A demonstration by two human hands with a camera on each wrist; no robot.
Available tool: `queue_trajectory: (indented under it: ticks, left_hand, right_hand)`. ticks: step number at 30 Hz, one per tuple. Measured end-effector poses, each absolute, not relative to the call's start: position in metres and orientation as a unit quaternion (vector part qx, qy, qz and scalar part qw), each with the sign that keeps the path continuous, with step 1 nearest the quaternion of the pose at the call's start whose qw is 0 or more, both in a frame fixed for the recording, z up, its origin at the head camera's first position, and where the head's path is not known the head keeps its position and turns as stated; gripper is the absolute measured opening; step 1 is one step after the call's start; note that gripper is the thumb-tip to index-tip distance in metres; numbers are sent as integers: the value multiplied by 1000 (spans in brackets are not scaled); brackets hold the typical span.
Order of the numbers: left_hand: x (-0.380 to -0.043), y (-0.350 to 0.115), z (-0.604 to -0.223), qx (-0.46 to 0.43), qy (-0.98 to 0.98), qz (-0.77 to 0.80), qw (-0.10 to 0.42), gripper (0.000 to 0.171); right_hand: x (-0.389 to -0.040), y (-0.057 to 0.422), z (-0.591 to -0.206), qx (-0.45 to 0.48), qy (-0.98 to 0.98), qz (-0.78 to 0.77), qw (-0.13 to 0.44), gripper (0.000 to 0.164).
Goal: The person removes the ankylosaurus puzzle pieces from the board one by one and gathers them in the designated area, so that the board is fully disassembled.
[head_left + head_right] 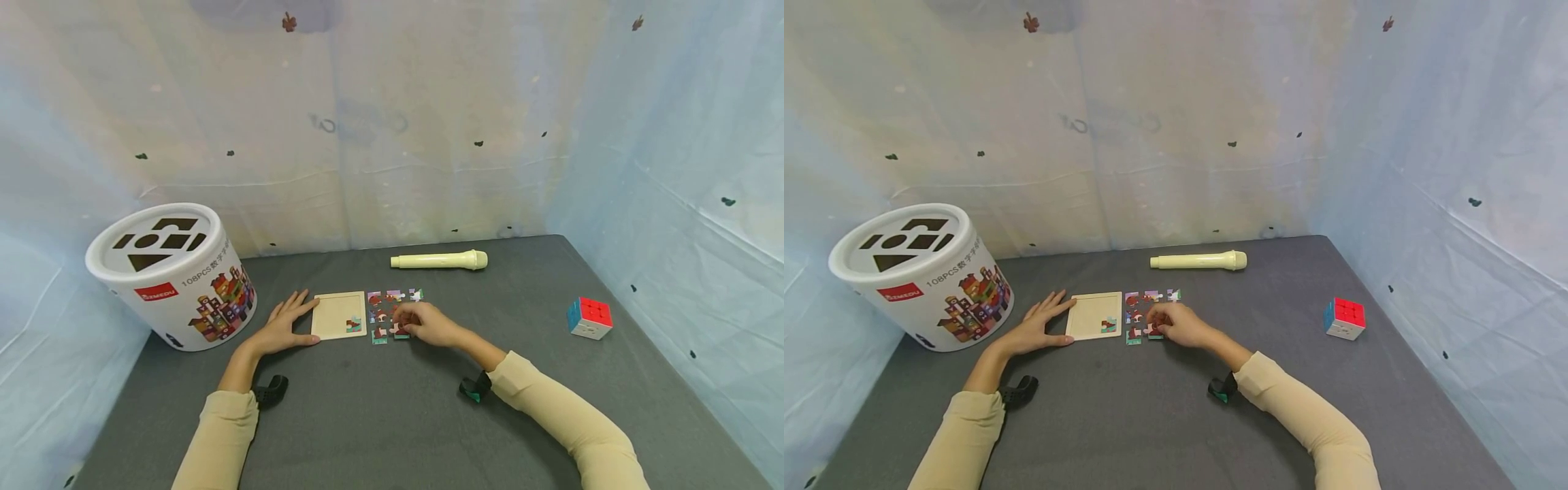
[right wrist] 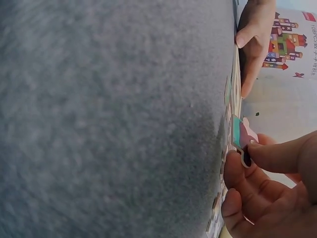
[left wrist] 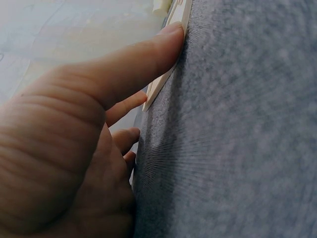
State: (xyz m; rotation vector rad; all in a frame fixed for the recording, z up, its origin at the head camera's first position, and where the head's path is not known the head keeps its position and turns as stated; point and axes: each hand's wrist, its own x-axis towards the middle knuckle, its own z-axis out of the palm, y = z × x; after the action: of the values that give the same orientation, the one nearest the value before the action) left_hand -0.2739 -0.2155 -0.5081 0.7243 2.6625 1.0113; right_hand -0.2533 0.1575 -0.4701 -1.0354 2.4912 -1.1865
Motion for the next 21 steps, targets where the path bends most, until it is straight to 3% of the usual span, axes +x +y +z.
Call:
queue_trajectory:
  ticks: [21]
  left_hand:
    - [-274,-216,-508,243,901,343,104,94]
  right_hand:
    - [-247,150,-477,-351,885,-301,44,26]
